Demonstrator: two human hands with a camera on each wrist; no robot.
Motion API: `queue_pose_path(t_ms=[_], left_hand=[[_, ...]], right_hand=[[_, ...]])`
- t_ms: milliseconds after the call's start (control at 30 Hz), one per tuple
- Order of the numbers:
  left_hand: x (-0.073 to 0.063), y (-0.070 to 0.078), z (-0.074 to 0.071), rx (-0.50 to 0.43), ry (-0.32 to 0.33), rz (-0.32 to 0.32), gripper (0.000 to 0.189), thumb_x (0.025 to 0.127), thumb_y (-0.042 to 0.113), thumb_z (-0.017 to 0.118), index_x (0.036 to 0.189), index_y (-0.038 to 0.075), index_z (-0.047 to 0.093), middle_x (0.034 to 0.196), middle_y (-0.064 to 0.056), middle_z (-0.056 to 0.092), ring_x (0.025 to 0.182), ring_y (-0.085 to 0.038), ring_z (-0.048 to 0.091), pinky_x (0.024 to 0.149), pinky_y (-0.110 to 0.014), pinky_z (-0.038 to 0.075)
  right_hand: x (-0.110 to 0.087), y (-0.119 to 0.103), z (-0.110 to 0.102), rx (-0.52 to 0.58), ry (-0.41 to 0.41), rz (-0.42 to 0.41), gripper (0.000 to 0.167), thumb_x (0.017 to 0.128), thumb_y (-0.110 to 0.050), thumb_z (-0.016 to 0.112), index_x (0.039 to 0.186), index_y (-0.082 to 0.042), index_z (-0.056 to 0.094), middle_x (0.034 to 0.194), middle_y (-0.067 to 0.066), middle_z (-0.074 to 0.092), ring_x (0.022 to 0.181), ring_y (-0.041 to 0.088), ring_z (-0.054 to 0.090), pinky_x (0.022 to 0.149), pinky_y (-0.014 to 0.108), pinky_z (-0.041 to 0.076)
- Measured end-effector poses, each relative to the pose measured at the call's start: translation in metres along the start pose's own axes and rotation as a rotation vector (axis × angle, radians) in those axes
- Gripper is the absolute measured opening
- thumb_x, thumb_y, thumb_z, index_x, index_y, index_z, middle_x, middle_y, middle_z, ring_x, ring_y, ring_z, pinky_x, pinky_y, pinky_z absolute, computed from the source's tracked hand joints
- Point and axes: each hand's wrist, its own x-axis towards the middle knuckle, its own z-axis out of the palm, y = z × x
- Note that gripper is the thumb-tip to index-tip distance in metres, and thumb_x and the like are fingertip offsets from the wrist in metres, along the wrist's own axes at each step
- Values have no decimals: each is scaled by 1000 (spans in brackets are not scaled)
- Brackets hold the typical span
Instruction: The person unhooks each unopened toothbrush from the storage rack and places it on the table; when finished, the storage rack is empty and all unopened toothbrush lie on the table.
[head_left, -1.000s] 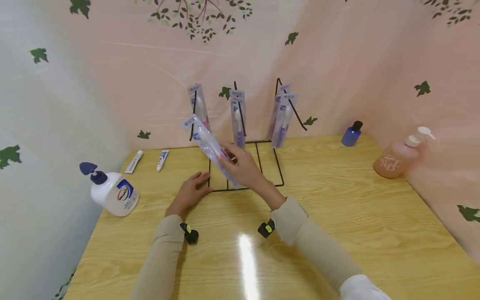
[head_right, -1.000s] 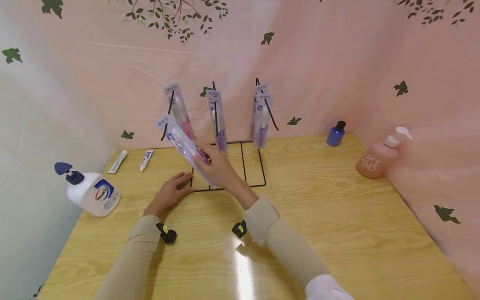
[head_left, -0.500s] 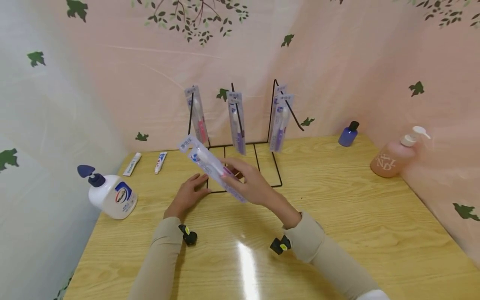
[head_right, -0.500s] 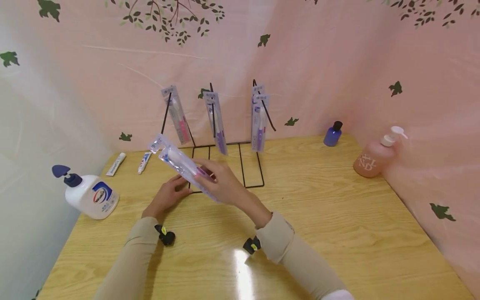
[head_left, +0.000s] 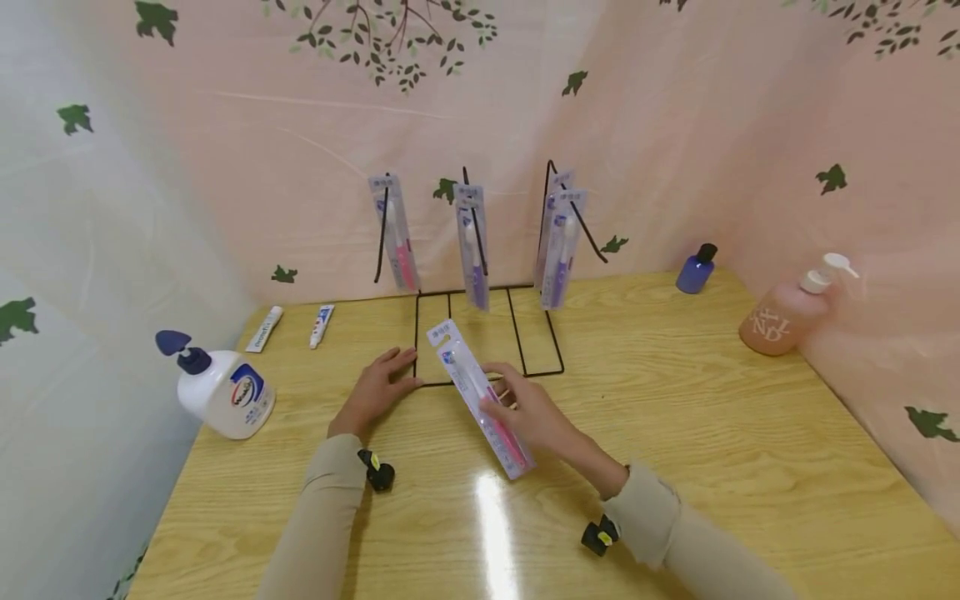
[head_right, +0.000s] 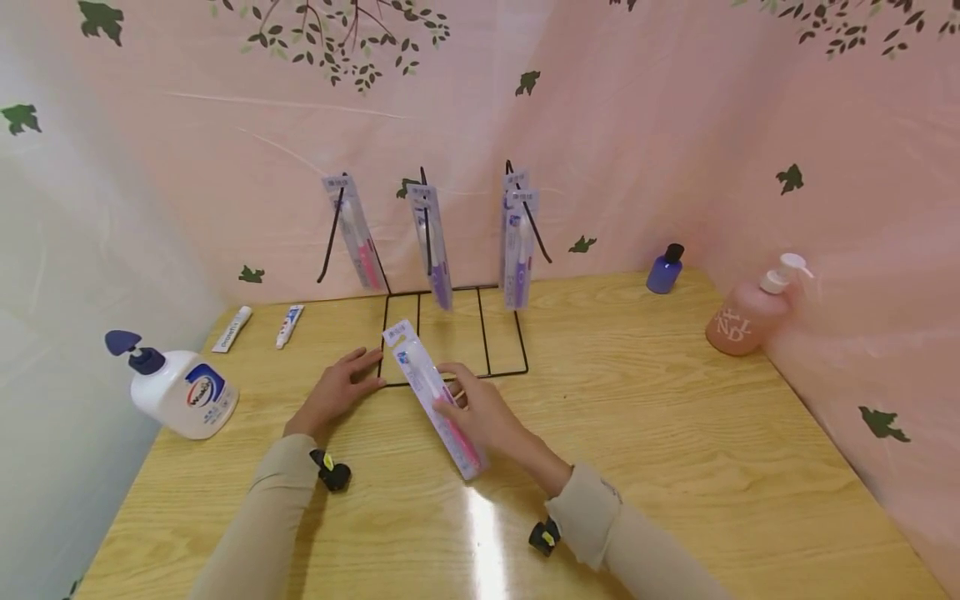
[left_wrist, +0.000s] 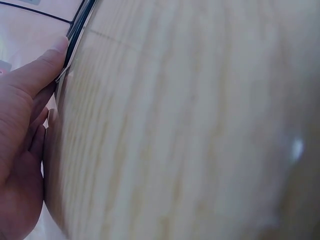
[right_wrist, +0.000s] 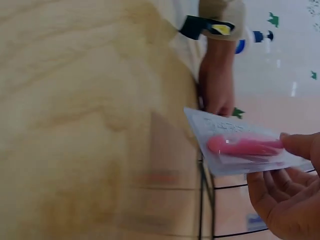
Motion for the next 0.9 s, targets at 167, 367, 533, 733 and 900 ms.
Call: queue_pose_path(t_ms=[167,367,533,733,900], left_hand=[[0,-1,-1,4,-8,-1,60,92,34,64,145,14,44,154,-17,30,142,-41,25,114,-61,20],[-1,1,-1,7,-22,-16,61,92,35,63,146,14,42,156,-16,28,143,-40,23,114,-62,17],[0,1,-1,9,-28,-30,61,92,36,63,146,15,42,156,-16,28,143,-41,23,114,-62,17],[1,1,-1,7,-27,-26,60,92,34,63,145,15,43,155,-14,30,143,-40,23,114,-60,19],[0,3,-2,8,-33,-39,60,93,34,63,146,15,42,156,-16,28,143,-41,23,114,-61,18]], right_hand=[[-4,18,16,24,1,127,48,92,-10,63,136,-8,43,91,8,64,71,13,61,57,26,53],[-5,27,30,46,-41,222,45,91,-10,64,129,-2,42,89,11,67,68,14,63,56,27,54],[-7,28,37,24,-56,280,44,91,-12,65,126,0,42,86,10,66,64,13,62,54,27,53],[-10,23,40,-78,-37,284,47,88,-18,70,124,-1,44,75,5,59,56,11,57,47,25,49],[-14,18,40,-181,-41,287,51,86,-25,72,123,-2,46,71,3,57,54,12,55,45,26,45]])
